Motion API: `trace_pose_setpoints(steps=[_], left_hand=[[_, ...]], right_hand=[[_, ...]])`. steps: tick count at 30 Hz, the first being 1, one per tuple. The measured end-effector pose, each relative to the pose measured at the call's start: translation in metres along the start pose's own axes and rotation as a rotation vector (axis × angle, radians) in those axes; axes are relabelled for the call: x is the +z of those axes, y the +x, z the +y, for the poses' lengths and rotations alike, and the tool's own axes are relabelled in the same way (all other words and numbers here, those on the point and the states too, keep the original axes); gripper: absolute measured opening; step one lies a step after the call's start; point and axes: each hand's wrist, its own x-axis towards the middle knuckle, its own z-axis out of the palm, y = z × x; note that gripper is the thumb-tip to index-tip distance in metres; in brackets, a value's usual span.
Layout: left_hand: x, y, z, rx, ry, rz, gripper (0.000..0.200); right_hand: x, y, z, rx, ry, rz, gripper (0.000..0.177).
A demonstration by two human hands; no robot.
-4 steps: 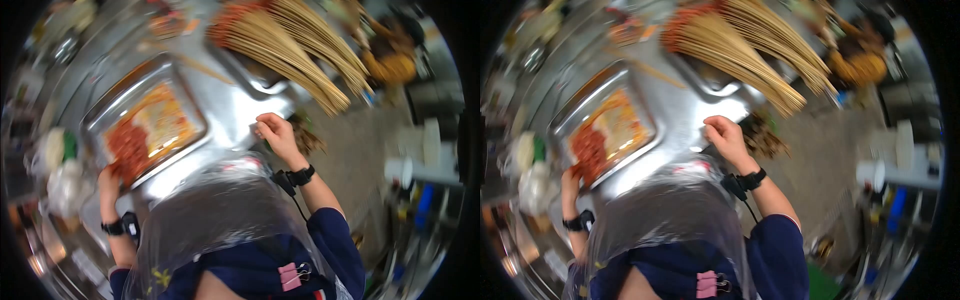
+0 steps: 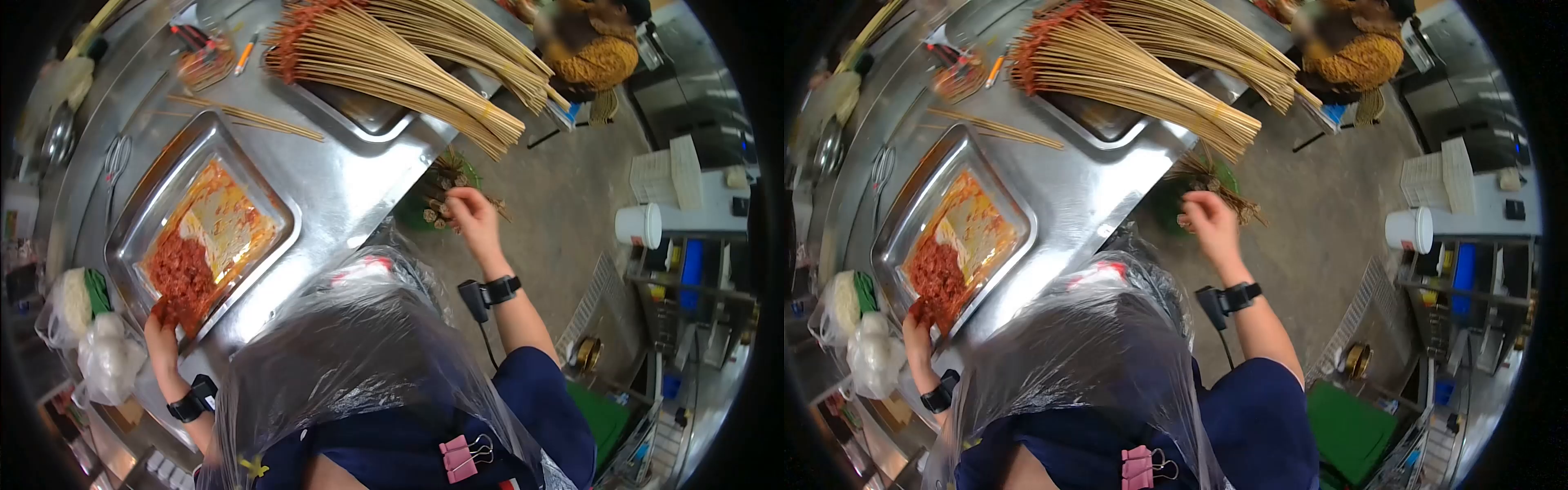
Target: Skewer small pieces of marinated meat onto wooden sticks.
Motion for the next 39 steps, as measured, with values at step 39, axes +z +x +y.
trace_pose_setpoints(steps=[39], left_hand=[[0.022,0.002,0.123,0.291,0.066,0.341,0.017]], right_hand=[[-0.033,0.150,0.213,0.130,-0.604,0.657,0.032]])
